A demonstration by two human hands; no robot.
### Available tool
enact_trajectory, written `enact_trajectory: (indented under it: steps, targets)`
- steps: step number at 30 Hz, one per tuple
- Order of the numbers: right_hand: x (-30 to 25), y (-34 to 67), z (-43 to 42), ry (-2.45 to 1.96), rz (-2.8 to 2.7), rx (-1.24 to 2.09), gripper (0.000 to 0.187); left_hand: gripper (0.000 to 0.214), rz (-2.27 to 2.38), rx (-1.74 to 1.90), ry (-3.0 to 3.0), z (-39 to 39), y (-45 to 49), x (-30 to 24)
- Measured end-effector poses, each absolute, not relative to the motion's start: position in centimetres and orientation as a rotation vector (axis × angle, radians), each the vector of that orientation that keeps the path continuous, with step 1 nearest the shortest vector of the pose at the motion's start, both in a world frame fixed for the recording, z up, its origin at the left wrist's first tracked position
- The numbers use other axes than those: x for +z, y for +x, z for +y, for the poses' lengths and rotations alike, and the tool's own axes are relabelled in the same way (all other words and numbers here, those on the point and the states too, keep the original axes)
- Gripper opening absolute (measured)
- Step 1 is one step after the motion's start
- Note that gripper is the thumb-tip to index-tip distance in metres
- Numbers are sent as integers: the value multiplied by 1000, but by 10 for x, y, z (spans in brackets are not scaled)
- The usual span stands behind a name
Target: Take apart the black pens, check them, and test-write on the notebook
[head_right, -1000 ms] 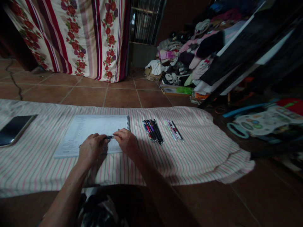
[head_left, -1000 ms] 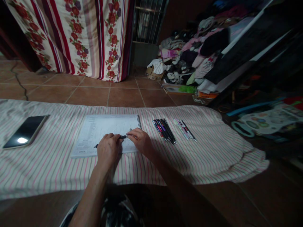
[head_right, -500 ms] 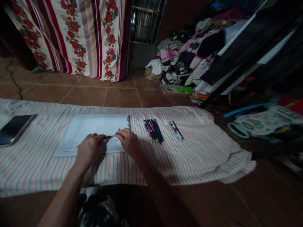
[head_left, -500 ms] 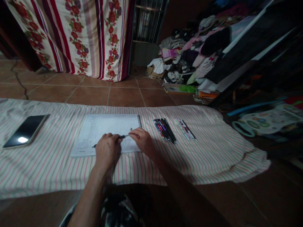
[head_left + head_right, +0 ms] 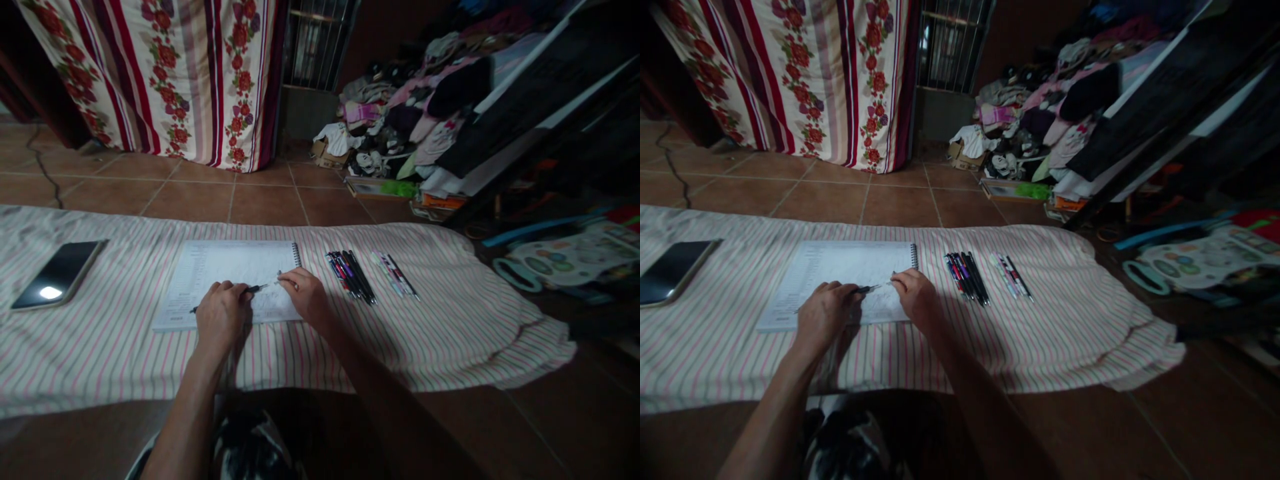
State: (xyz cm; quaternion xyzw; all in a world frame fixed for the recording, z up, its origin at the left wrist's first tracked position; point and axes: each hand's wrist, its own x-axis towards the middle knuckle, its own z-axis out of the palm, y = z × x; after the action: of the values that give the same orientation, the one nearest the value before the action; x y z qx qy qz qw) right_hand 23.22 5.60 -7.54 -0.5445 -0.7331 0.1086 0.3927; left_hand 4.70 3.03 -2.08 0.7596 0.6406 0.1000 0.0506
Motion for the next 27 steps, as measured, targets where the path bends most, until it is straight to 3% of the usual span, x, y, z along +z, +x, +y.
enact_trajectory:
  steps: [15,22,27]
  targets:
    - [-73,207,58,-1530,-2000,71,11,22,1979,282,2286,34,45,-23]
    - [-73,208,52,-1494,-1906,219,15,22,1959,320,2302,34,44,-26]
    - [-64,202,39,-1472,-1687,531,23,24,1914,324,2278,32,48,-22]
